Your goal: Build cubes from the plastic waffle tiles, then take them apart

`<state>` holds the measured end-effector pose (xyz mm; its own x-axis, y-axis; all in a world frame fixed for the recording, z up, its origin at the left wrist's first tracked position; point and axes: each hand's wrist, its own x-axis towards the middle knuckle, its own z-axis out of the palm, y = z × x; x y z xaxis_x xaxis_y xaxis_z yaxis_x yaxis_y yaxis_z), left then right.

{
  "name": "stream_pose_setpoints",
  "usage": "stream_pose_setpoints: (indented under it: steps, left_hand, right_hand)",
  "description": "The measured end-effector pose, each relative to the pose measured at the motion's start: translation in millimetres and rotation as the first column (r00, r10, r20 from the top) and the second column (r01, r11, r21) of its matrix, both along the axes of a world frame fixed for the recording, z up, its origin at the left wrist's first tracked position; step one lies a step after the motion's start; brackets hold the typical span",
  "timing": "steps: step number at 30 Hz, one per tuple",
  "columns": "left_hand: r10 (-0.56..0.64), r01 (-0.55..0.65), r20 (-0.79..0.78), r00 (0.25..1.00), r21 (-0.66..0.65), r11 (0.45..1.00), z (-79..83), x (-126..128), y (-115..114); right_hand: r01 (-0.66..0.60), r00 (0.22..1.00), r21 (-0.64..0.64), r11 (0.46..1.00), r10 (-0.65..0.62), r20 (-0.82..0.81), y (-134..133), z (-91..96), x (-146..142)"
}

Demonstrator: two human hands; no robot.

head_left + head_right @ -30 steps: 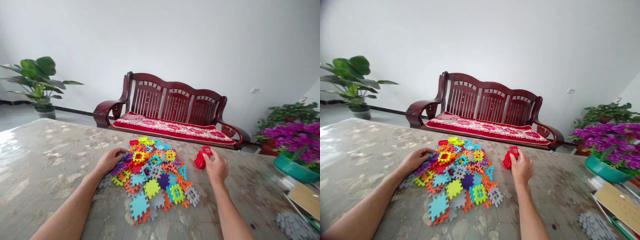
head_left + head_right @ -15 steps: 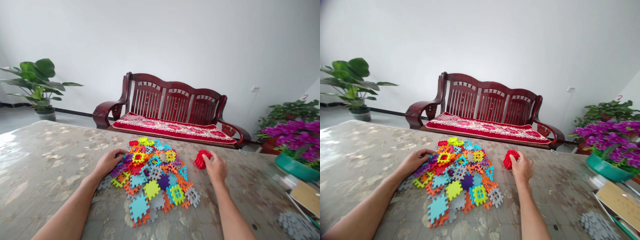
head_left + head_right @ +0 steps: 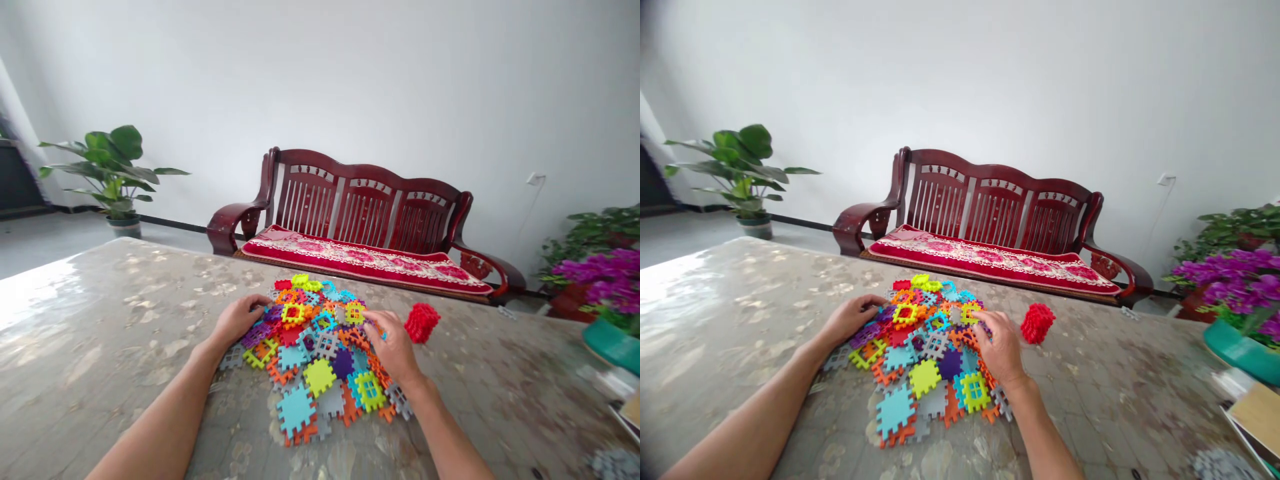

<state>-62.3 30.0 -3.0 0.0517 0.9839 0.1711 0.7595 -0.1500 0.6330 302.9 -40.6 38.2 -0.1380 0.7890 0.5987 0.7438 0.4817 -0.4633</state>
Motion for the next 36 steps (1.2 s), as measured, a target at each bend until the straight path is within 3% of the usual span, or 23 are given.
stream_pose_setpoints:
  steps: [4, 9, 17, 21, 26, 28, 32, 36]
  left_hand:
    - [-0.008, 0.008, 0.01, 1.0, 0.009, 1.0, -0.6, 0, 0]
    - [0.015, -0.015, 0.018, 1.0, -0.006, 1.0, -3.4, -1, 1]
    - [0.04, -0.04, 0.007, 0.999, -0.02, 0.999, 0.4, 1, 0]
    - [0.042, -0.042, 0.013, 0.999, -0.02, 0.999, 1.5, 2, -1]
    - [0.031, -0.031, 0.0, 1.0, -0.024, 0.999, 0.7, 1, -1]
    - [0.023, -0.023, -0.004, 1.0, -0.019, 1.0, 0.4, 1, -1]
    - [0.016, -0.016, -0.005, 1.0, -0.014, 1.0, 0.4, 1, 0]
    - [0.02, -0.02, 0.0, 1.0, -0.02, 1.0, 0.5, 1, -1]
  right_hand:
    - [-0.215, 0.957, -0.118, 0.969, 0.233, 0.171, -13, 1.1, -37]
    - [-0.31, 0.889, -0.249, 0.917, 0.373, 0.265, -19, -4.1, -46]
    - [-0.262, 0.943, -0.231, 0.937, 0.3, 0.148, -16, -6.7, -13]
    - [-0.095, 0.986, -0.211, 0.973, 0.121, 0.111, -13, -9.2, -2]
    - [0.11, 0.987, -0.035, 0.993, -0.106, 0.12, -14, -6.4, -4]
    - [0.067, 0.985, -0.026, 0.997, -0.062, 0.161, -17, -1.0, -11]
    - [-0.053, 0.955, -0.13, 0.99, 0.088, 0.284, -23, 6.4, -29]
    - [-0.056, 0.911, -0.222, 0.973, 0.141, 0.387, -26, 2.4, -38]
